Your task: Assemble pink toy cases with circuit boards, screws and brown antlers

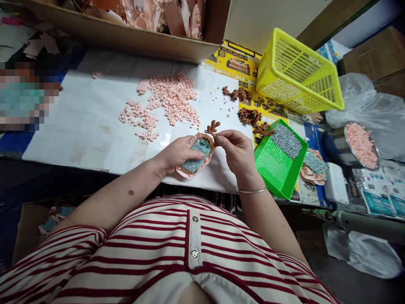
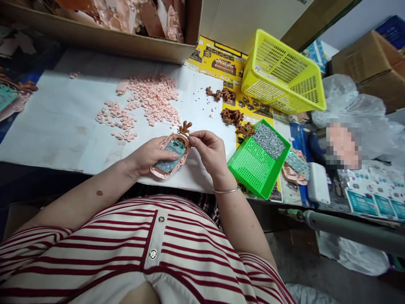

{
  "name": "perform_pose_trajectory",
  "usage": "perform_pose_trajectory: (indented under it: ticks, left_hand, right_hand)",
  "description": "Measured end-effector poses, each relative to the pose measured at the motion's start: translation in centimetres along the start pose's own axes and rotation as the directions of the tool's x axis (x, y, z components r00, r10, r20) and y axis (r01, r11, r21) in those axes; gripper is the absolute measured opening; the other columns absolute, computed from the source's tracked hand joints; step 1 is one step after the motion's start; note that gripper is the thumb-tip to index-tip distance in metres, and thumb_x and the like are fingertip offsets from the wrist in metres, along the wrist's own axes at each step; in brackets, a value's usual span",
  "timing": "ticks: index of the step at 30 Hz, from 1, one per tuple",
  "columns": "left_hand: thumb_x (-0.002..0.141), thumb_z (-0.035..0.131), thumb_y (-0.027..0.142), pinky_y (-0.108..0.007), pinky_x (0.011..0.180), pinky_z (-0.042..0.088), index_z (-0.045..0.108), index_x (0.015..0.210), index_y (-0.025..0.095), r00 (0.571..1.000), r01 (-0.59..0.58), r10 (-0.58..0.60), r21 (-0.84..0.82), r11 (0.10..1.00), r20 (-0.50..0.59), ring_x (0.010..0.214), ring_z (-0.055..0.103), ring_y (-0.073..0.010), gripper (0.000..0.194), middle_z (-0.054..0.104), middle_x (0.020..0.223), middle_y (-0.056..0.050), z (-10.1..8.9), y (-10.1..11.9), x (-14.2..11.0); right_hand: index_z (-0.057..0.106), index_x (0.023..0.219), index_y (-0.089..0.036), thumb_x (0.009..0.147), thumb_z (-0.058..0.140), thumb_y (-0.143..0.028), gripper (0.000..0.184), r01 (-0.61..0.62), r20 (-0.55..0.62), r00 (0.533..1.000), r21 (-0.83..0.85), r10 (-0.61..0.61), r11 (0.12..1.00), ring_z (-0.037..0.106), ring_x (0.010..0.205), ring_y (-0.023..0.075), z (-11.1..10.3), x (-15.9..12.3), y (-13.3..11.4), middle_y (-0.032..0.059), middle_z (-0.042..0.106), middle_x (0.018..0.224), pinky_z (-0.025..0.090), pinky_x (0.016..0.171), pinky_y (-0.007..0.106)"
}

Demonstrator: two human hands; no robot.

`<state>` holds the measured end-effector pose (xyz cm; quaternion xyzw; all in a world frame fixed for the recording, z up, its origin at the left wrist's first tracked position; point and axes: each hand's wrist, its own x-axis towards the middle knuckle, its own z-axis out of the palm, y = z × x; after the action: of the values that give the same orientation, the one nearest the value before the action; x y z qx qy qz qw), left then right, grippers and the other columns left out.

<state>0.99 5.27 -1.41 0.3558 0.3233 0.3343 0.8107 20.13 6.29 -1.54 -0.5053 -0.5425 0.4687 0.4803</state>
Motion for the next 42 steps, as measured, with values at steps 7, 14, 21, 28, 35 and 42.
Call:
perform_pose_trajectory:
  ticks: [7,14,21,28,35,42]
  left_hand:
    - [0.065,0.078,0.017,-0.028,0.065,0.050,0.062,0.097,0.013,1.000,0.002,-0.002,0.021,1.000,-0.013,0.065,0.065,-0.0155,0.037,0.070,0.080,-0.005,-0.1,-0.1,-0.1]
    - [0.066,0.077,0.020,-0.028,0.063,0.048,0.062,0.095,0.012,0.991,0.024,-0.018,-0.048,0.999,0.136,0.065,0.064,-0.0165,0.034,0.070,0.078,-0.006,-0.5,0.1,-0.1]
    - [0.065,0.078,0.019,-0.027,0.063,0.048,0.063,0.096,0.010,0.989,0.039,-0.042,0.024,0.999,0.139,0.065,0.064,-0.0155,0.036,0.070,0.077,-0.005,-0.2,0.1,-0.1]
    - [0.062,0.079,0.018,-0.028,0.067,0.049,0.064,0.096,0.011,0.988,0.085,-0.092,0.060,0.995,0.122,0.068,0.064,-0.0151,0.038,0.071,0.079,-0.004,-0.2,0.2,-0.2]
    - [0.063,0.078,0.019,-0.028,0.067,0.048,0.064,0.093,0.011,0.986,0.101,-0.112,0.091,0.991,0.125,0.067,0.064,-0.0147,0.035,0.070,0.079,-0.004,-0.2,0.4,-0.1]
    - [0.063,0.073,0.018,-0.027,0.065,0.049,0.062,0.090,0.014,0.997,0.064,-0.074,0.206,0.976,0.038,0.066,0.063,-0.0145,0.029,0.068,0.077,-0.002,-0.1,0.0,0.0]
  right_hand:
    - [0.074,0.079,-0.026,0.070,0.086,-0.053,0.031,0.106,-0.012,0.994,-0.076,-0.107,0.991,0.063,0.073,0.0132,0.1,-0.3,0.4,-0.0013,0.071,0.077,0.052,0.072,0.032]
    - [0.072,0.080,-0.025,0.074,0.083,-0.055,0.033,0.169,0.032,0.985,-0.112,-0.167,0.979,0.062,0.071,0.0116,-0.1,-0.2,0.6,-0.0019,0.068,0.075,0.052,0.071,0.030]
    - [0.073,0.099,-0.026,0.070,0.081,-0.066,0.049,-0.078,0.060,0.996,0.169,0.069,0.983,0.062,0.070,0.0088,0.3,0.4,-0.2,-0.0023,0.072,0.085,0.052,0.064,0.024]
    - [0.073,0.081,-0.022,0.058,0.093,-0.052,0.043,-0.177,0.164,0.975,0.179,0.149,0.968,0.051,0.055,0.0066,0.5,0.7,-1.4,-0.0040,0.068,0.070,0.046,0.052,0.022]
    - [0.072,0.080,-0.022,0.059,0.092,-0.052,0.042,-0.192,0.167,0.973,0.203,0.159,0.960,0.054,0.059,0.0069,0.4,0.7,-0.6,-0.0038,0.068,0.073,0.046,0.054,0.022]
    - [0.070,0.085,-0.021,0.073,0.081,-0.045,0.029,0.012,0.089,0.996,-0.139,0.001,0.990,0.059,0.070,0.0115,0.8,0.3,-0.8,0.0000,0.068,0.079,0.048,0.067,0.030]
